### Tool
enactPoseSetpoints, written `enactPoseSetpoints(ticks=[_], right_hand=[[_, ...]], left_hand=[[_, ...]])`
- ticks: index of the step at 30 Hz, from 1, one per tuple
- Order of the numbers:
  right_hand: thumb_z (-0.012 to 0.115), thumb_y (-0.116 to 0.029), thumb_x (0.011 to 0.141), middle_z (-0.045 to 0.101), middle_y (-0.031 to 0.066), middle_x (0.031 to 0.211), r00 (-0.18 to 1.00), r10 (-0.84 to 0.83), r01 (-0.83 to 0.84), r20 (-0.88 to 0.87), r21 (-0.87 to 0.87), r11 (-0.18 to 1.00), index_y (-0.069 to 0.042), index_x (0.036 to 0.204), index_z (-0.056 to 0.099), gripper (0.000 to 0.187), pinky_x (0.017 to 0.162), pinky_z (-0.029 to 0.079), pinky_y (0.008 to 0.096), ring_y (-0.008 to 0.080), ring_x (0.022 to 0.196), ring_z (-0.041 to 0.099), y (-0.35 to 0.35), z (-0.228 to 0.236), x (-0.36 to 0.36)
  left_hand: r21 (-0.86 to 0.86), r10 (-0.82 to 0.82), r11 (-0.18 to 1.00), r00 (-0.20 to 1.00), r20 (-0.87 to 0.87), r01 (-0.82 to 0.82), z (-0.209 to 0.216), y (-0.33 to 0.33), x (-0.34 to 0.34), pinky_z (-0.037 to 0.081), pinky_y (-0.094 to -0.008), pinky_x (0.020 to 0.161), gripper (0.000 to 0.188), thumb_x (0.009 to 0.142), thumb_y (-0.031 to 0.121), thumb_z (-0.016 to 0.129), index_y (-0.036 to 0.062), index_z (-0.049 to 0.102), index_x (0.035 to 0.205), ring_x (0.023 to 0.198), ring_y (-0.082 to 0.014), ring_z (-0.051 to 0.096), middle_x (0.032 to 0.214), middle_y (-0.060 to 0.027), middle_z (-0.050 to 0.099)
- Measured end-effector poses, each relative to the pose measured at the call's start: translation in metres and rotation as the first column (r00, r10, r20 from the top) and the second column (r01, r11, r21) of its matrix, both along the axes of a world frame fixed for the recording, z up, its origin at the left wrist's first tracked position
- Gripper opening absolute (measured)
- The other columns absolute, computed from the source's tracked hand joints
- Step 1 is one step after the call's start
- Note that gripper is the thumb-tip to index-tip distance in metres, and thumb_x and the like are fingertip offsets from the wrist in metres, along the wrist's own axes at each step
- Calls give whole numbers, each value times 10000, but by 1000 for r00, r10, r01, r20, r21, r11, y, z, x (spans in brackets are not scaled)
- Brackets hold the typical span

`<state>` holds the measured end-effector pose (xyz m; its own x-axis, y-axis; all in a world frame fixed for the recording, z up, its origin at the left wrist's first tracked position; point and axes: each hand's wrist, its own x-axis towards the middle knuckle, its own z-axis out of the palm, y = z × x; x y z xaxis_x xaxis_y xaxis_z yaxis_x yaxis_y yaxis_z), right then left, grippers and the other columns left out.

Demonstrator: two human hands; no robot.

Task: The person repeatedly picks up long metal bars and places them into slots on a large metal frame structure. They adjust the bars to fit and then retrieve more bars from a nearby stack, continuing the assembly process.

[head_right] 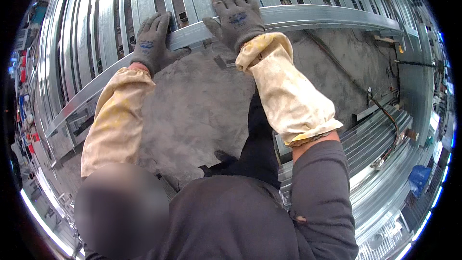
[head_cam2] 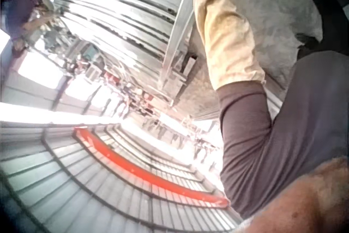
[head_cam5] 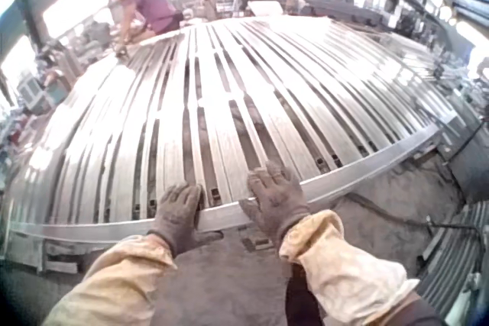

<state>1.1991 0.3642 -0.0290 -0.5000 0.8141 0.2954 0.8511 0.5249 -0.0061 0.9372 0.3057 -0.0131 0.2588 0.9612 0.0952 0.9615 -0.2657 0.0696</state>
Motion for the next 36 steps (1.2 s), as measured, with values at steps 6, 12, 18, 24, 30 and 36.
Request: enactPoseSetpoints(ticks=[6, 12, 18, 24, 30, 36], right_hand=[[560, -552, 1043, 605, 116, 1517, 994, 109, -108, 17, -37, 993, -111, 1504, 577, 638, 1281, 276, 523, 299, 1505, 465, 7, 1, 5], [610, -506, 1014, 626, 139, 1482, 996, 94, -94, -5, -71, 993, -90, 1480, 593, 625, 1280, 266, 546, 335, 1485, 482, 6, 6, -1], [631, -493, 994, 636, 151, 1468, 996, 89, -90, -31, -30, 995, -81, 1450, 614, 615, 1277, 258, 559, 373, 1468, 496, 12, 1, 3], [677, -452, 966, 655, 164, 1438, 988, 132, -137, -84, -65, 988, -59, 1413, 624, 597, 1258, 308, 544, 378, 1415, 548, 12, 9, -11], [674, -426, 958, 673, 199, 1407, 974, 226, -224, -30, 50, 973, -39, 1420, 634, 605, 1236, 340, 555, 418, 1389, 564, 22, 1, 17], [628, -397, 994, 604, 165, 1519, 988, 140, -138, 66, -46, 989, -83, 1517, 569, 612, 1256, 318, 544, 400, 1481, 479, 14, 7, 4]], left_hand=[[-18, -24, 1000, 998, 60, 26, -1, -2, 3, 336, -513, 1275, 1120, 701, 548, 939, 22, 430, 1549, 1490, -402, 439, 1499, -210, 548], [-9, -61, 998, 995, 73, 62, -2, 4, -6, 344, -516, 1269, 1116, 683, 541, 946, 9, 442, 1524, 1469, -410, 461, 1470, -217, 566], [-41, -46, 998, 994, 97, 50, 3, 6, 1, 352, -518, 1262, 1105, 674, 538, 948, 11, 451, 1508, 1462, -422, 467, 1459, -219, 571], [4, -58, 998, 991, 123, 58, 4, 0, -13, 392, -512, 1216, 1000, 686, 543, 933, 36, 505, 1434, 1406, -407, 510, 1397, -200, 598], [21, -57, 998, 998, -12, 57, -16, 9, 2, 323, -521, 1251, 1037, 738, 647, 868, 48, 482, 1492, 1450, -370, 461, 1455, -192, 562], [-129, -36, 991, 996, 80, 46, 8, 3, -13, 198, -548, 1304, 1137, 770, 681, 831, 10, 383, 1572, 1533, -408, 369, 1552, -240, 503]])
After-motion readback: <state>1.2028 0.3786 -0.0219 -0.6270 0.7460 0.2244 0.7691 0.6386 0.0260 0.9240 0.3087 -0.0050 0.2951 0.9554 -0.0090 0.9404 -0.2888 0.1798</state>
